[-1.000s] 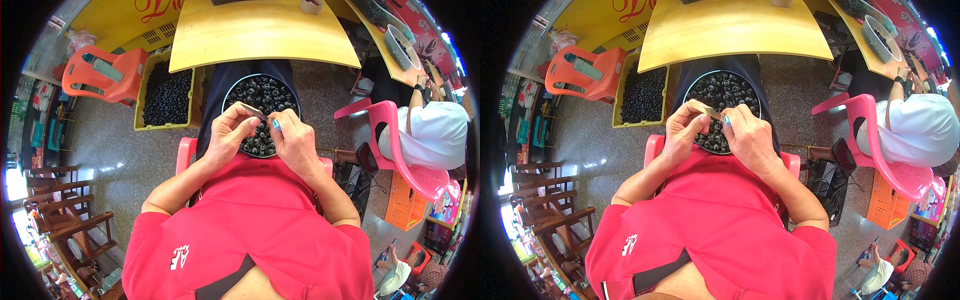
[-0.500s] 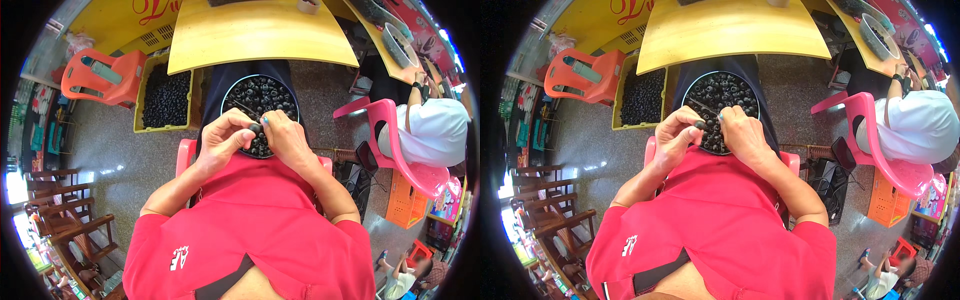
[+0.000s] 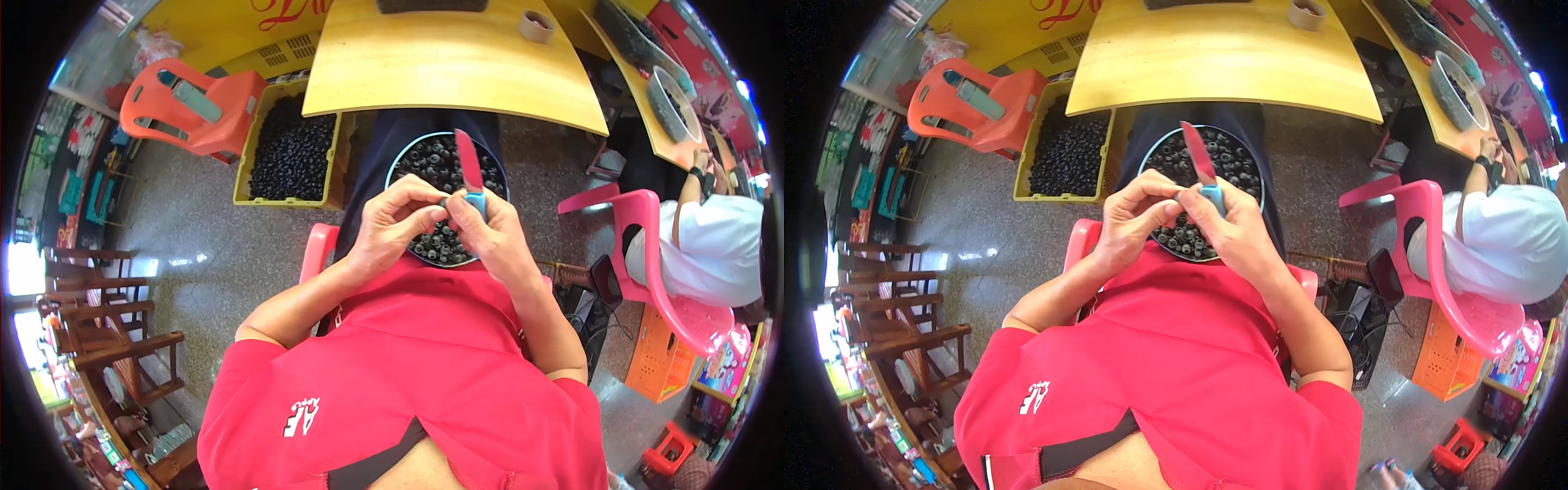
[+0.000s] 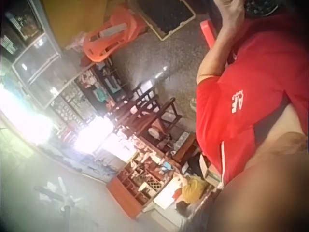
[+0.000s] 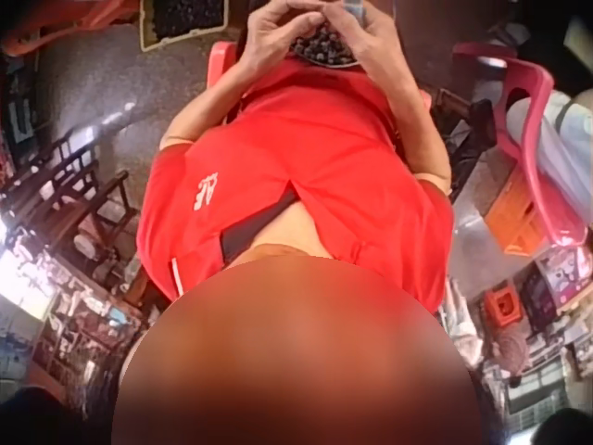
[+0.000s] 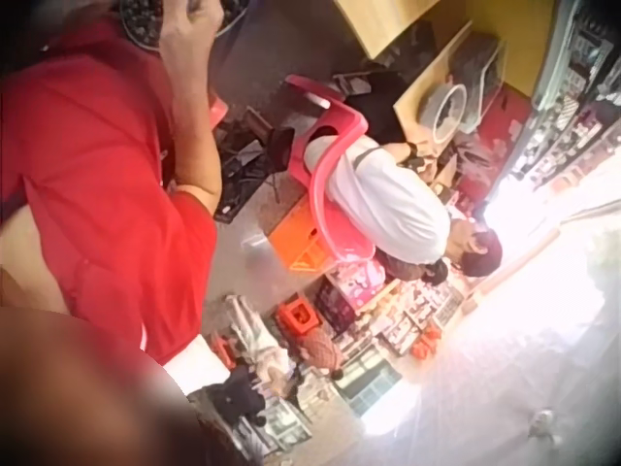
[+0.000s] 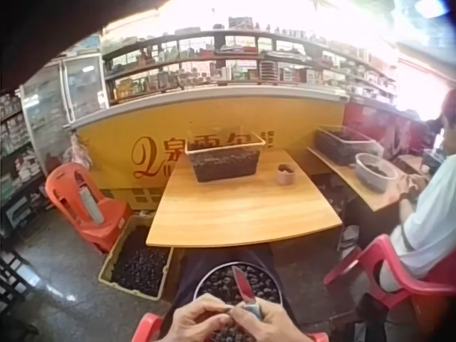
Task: Using a small knife to pit or slice small black fruits into a bowl.
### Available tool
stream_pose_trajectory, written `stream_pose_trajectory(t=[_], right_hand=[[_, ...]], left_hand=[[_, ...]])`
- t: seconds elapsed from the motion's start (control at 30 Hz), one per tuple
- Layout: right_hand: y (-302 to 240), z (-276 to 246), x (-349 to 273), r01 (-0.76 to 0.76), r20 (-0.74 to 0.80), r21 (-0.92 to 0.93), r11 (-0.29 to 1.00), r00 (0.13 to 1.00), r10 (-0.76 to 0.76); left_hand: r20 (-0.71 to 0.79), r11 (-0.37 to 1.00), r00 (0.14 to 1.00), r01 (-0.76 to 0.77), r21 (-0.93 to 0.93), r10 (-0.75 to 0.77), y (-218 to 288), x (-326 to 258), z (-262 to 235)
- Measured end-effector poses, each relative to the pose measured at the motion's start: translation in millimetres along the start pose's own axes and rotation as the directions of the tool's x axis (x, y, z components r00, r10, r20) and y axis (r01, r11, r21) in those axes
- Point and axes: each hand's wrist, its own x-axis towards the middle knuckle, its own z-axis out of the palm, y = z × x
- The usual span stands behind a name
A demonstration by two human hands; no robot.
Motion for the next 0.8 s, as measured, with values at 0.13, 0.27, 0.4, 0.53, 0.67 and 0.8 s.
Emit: stream_pose_trajectory(t=[0.13,0.27,0.4,0.53,0.67,0.8], right_hand=[[10.0,-1.4,1.3,-0.137,0.044,0.297,0.945,0.991,0.129],[12.1,0.6,3.1,-0.094,-0.013,0.164,0.982,0.995,0.098],[11.8,-13.2,3.5,-0.062,-0.056,0.152,0.986,0.996,0.071],[15.4,-22.8,5.6,-0.045,-0.079,0.115,0.992,0.995,0.054],[20.0,-31.3,6.6,-0.051,-0.122,0.098,0.994,0.991,0.063],[22.3,-37.1,4.8,-0.05,-0.153,0.083,0.995,0.986,0.062]], left_hand=[[0.059,0.999,0.998,0.022,-0.027,-0.02,4.2,0.5,-4.2],[0.024,0.98,0.987,0.162,-0.113,-0.16,2.5,-0.3,-31.0],[-0.282,0.973,0.948,0.189,0.132,-0.146,11.6,6.7,-86.2],[-0.479,0.912,0.875,0.134,0.387,0.074,-19.3,5.4,-185.5],[-0.362,0.409,0.815,0.171,0.896,0.453,-31.6,6.8,-213.1],[-0.159,0.579,0.938,-0.052,0.813,0.308,17.6,7.8,-120.0]])
